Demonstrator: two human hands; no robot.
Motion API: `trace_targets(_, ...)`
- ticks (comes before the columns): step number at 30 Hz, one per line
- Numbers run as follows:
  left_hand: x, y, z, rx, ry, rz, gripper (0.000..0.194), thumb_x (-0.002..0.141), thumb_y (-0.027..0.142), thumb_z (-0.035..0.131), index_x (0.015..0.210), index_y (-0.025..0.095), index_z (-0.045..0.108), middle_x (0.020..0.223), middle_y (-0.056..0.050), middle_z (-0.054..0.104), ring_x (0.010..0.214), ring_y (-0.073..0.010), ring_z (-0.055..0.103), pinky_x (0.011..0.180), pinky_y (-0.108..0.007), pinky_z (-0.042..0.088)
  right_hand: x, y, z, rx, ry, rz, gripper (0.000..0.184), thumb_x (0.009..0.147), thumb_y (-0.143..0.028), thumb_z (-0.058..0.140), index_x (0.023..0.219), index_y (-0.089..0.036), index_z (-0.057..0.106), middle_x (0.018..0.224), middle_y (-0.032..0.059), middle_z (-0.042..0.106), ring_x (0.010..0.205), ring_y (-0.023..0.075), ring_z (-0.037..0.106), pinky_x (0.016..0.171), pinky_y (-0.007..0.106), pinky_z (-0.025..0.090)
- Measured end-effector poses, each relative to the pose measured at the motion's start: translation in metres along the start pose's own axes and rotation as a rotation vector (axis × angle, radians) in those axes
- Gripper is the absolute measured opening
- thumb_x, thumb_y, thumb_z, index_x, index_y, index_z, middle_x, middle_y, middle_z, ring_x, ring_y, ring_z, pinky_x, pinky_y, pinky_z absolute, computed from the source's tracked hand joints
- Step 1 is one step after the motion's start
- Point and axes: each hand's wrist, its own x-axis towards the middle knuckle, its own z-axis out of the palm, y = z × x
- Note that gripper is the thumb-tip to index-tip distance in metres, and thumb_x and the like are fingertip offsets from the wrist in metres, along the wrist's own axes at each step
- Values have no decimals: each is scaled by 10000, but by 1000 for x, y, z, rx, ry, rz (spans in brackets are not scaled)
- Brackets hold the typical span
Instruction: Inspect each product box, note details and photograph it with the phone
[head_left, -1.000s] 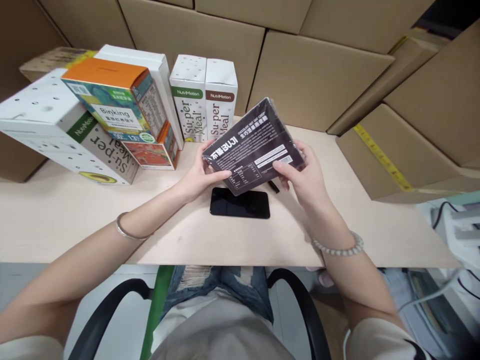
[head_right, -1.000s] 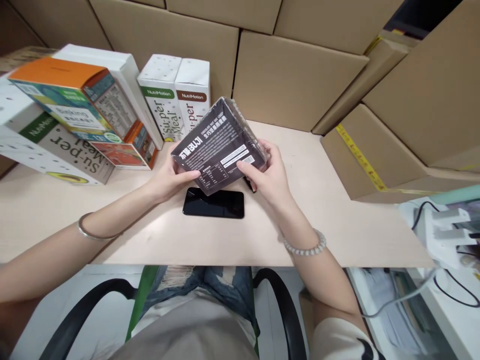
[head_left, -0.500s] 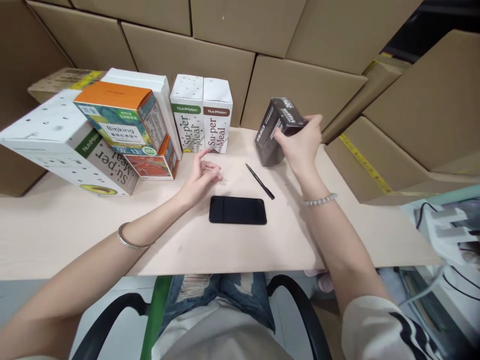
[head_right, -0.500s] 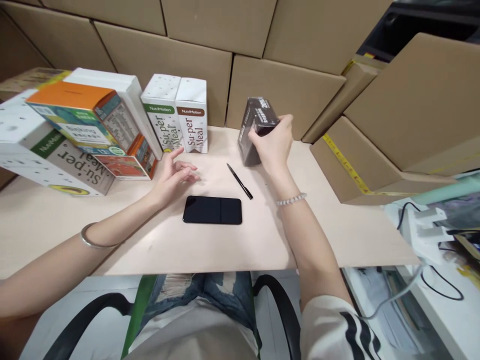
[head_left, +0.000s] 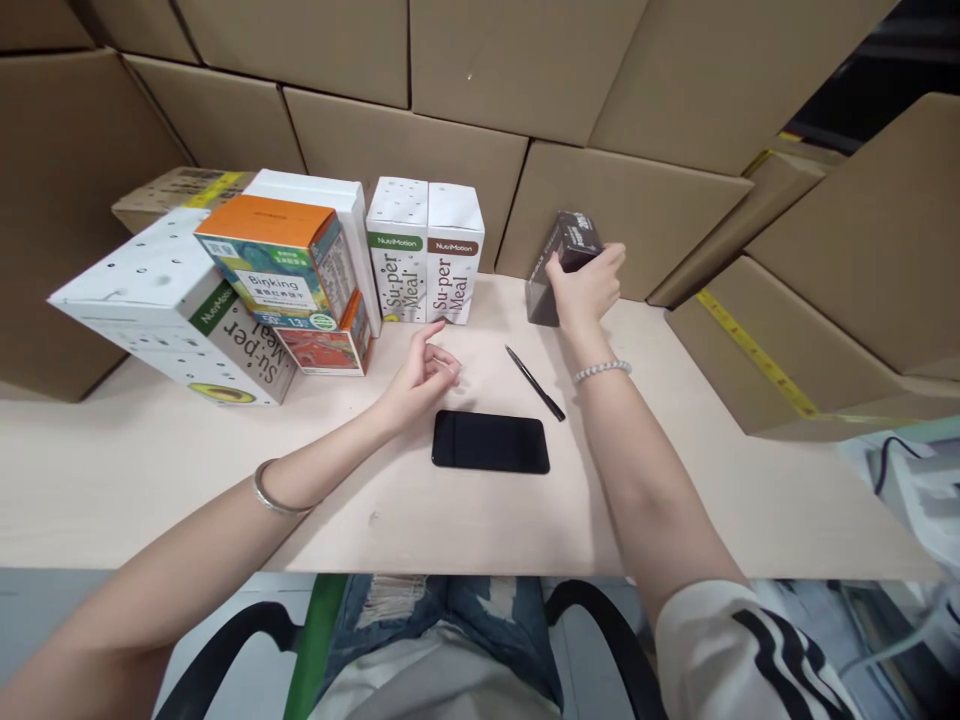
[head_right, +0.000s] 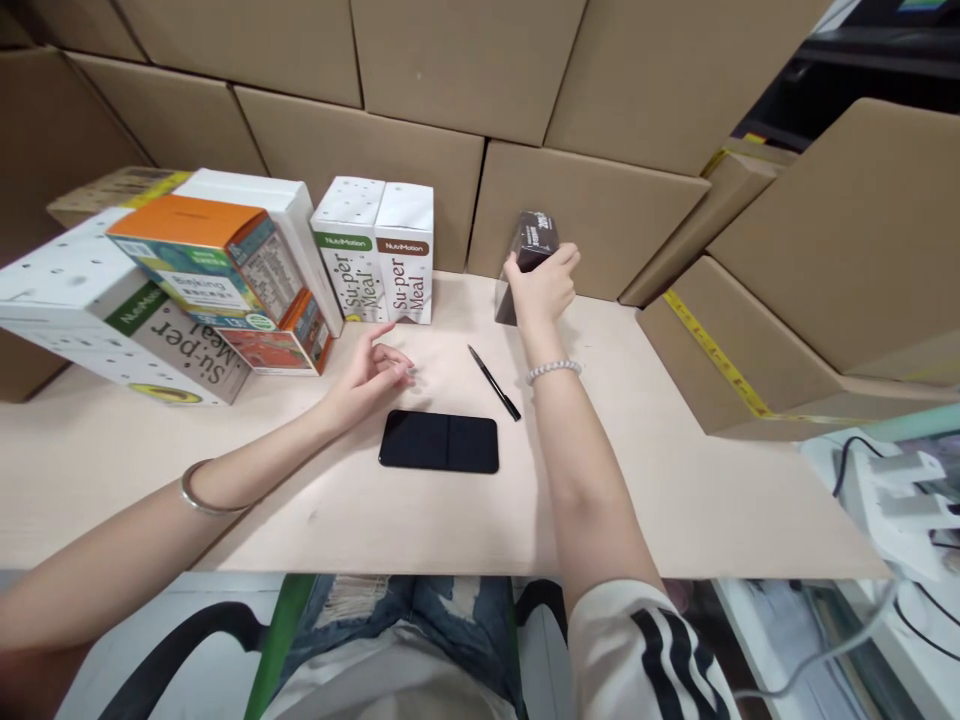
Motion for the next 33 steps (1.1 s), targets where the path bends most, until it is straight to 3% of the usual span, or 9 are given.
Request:
trace_targets(12,0,4,2,-70,78,-48,987,870,340,845,1610,231,201,947,42,692,745,-133,744,753,-312,600,11,2,20,171,-17,-88,651,840,-327,786,1367,-182,433,1527,296,512,1347,445,705,1144,696,533)
trace_targets(17,-1,5,2,-62,81,-41,906,886,322,814,1590,234,250,936,55,688,740,-121,739,745,-291,603,10,2,12,122,-32,-42,792,838,-438,803,1471,-163,414,1586,337,458,1354,474,693,1147,742,511)
trace_targets(19,-2,4,3,-67,64,-43,888,891,325,816,1583,241,265,940,57,685,746,-121,734,758,-297,602,0,-1,3,104,-3,-134,864,847,-458,790,1552,-172,380,1687,348,361,1466,479,607,1211,738,461)
trace_targets(22,-4,4,6,-68,24,-53,847,910,337,813,1569,251,288,952,61,674,759,-112,728,796,-304,601,-25,-20,-8,109,-18,-422,891,898,-466,729,1646,-194,328,1771,284,296,1681,440,344,1321,722,334)
trace_targets(24,-4,4,7,-69,11,-54,834,918,344,808,1567,254,294,958,62,665,769,-108,729,813,-305,598,-46,-41,-11,163,-97,-551,883,930,-506,699,1680,-217,332,1776,252,318,1716,413,273,1340,709,316)
trace_targets(29,-3,2,8,-64,32,-37,826,899,354,804,1540,256,292,954,56,666,751,-112,725,783,-303,590,-81,-95,-1,288,-222,-692,696,1048,-545,547,1694,-358,369,1841,133,255,1735,348,246,1375,678,275)
trace_targets(33,-1,1,5,-33,126,-12,934,875,350,773,1597,293,182,1008,55,640,673,-94,709,733,-309,600,-89,-108,10,277,-272,-665,560,1047,-568,565,1560,-344,531,1822,129,313,1738,368,232,1368,701,273)
